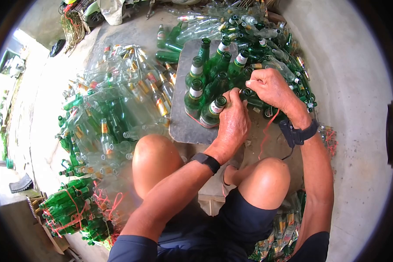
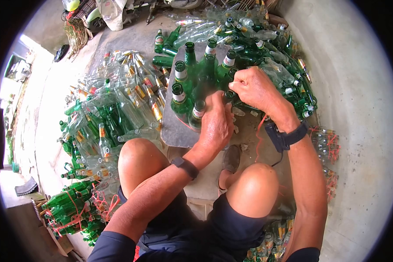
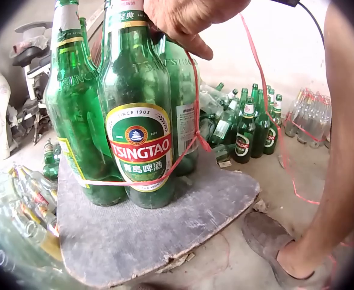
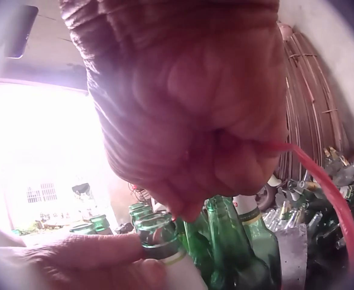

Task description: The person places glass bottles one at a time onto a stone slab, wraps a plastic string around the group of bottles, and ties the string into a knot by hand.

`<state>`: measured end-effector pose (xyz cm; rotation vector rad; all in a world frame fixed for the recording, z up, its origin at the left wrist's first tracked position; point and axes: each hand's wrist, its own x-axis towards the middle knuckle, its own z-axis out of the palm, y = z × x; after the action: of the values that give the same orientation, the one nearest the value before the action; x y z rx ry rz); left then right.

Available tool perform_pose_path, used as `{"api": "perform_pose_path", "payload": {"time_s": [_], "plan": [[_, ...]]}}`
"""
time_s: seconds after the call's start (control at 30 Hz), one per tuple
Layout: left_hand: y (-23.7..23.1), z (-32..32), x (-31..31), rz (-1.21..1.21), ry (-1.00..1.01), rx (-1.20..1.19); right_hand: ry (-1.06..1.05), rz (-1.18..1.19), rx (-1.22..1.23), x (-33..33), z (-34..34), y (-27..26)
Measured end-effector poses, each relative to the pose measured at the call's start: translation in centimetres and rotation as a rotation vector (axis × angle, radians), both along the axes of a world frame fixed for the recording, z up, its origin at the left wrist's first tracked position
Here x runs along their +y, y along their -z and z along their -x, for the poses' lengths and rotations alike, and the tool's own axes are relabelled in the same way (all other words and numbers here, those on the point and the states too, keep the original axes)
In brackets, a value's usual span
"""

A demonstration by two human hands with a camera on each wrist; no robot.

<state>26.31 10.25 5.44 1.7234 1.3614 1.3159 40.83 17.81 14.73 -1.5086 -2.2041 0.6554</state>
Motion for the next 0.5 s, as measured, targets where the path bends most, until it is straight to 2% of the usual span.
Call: {"api": "perform_pose_path", "payload": {"time_s": [0.1,0.33,0.47,0.5], "plan": [[0.2,0.0,0.1,-0.027,-0.013,0.032,0.058,0.007,0.094,-1.2,-0.3,0.9],[0.4,0.0,0.0,-0.008,0.006,0.025,0.038,-0.075,0.077,-3.8,-0.9,2.3],[0.8,0.0,0.1,-0.041,0.001,0.007,0.027,-0.073,-0.019,-5.7,0.1,1.4],[0.8,0.0,0.0,-0.046,0.002,0.007,-0.004,-0.16,-0.056,-6.1,0.3,1.5]]}}
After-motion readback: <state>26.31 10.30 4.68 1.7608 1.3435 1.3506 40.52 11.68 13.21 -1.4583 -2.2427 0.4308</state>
